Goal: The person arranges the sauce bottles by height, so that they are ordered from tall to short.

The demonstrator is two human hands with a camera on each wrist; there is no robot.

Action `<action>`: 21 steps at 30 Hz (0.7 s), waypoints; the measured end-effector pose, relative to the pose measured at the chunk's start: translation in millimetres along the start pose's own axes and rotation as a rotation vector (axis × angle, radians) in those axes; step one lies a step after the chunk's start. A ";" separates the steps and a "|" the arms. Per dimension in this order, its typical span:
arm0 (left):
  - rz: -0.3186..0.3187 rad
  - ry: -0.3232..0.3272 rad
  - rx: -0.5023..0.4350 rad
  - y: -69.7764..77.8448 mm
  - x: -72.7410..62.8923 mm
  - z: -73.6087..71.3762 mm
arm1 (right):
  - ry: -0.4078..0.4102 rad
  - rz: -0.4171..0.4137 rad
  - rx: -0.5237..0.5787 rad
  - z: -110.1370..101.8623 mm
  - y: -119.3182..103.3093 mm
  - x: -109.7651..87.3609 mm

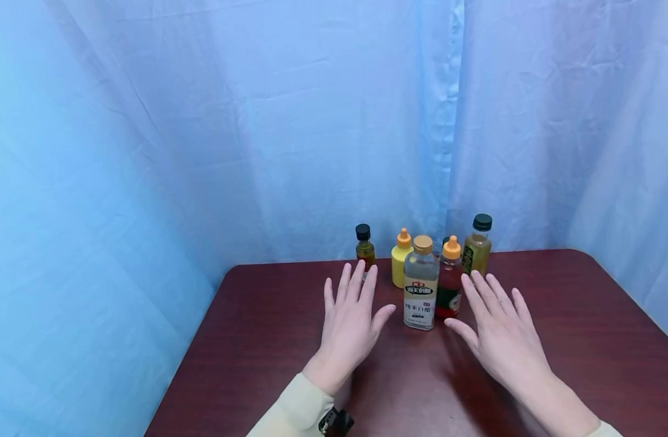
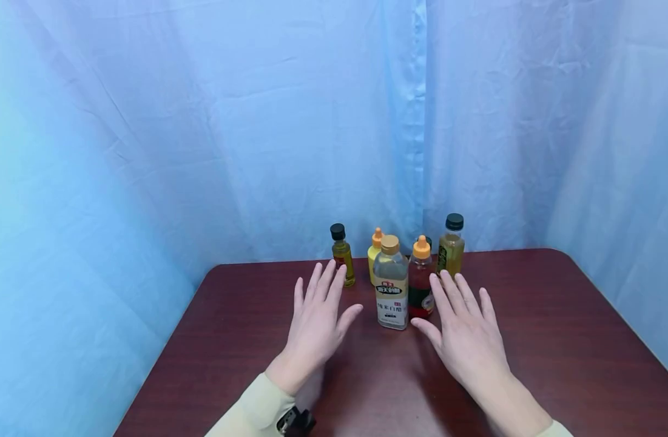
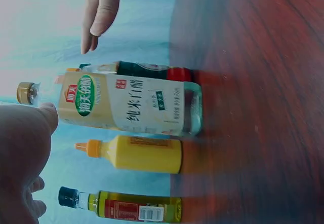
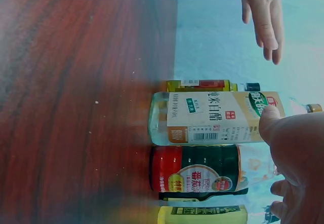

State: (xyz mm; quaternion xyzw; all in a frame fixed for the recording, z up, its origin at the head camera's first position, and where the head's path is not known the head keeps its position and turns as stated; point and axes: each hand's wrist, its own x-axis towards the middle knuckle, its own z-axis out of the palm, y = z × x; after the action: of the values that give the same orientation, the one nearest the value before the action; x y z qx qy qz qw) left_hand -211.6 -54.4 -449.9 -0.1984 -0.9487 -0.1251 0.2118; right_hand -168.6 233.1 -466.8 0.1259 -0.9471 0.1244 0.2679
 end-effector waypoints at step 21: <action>0.002 0.051 -0.227 27.9 29.5 -19.1 | 0.052 0.015 0.050 -4.2 4.1 14.3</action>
State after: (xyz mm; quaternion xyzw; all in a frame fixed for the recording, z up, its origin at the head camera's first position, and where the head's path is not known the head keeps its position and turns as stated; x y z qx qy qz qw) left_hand -217.4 -26.2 -415.5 -0.2185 -0.9227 -0.2364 0.2121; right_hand -179.6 235.8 -456.3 0.1222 -0.9372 0.1535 0.2884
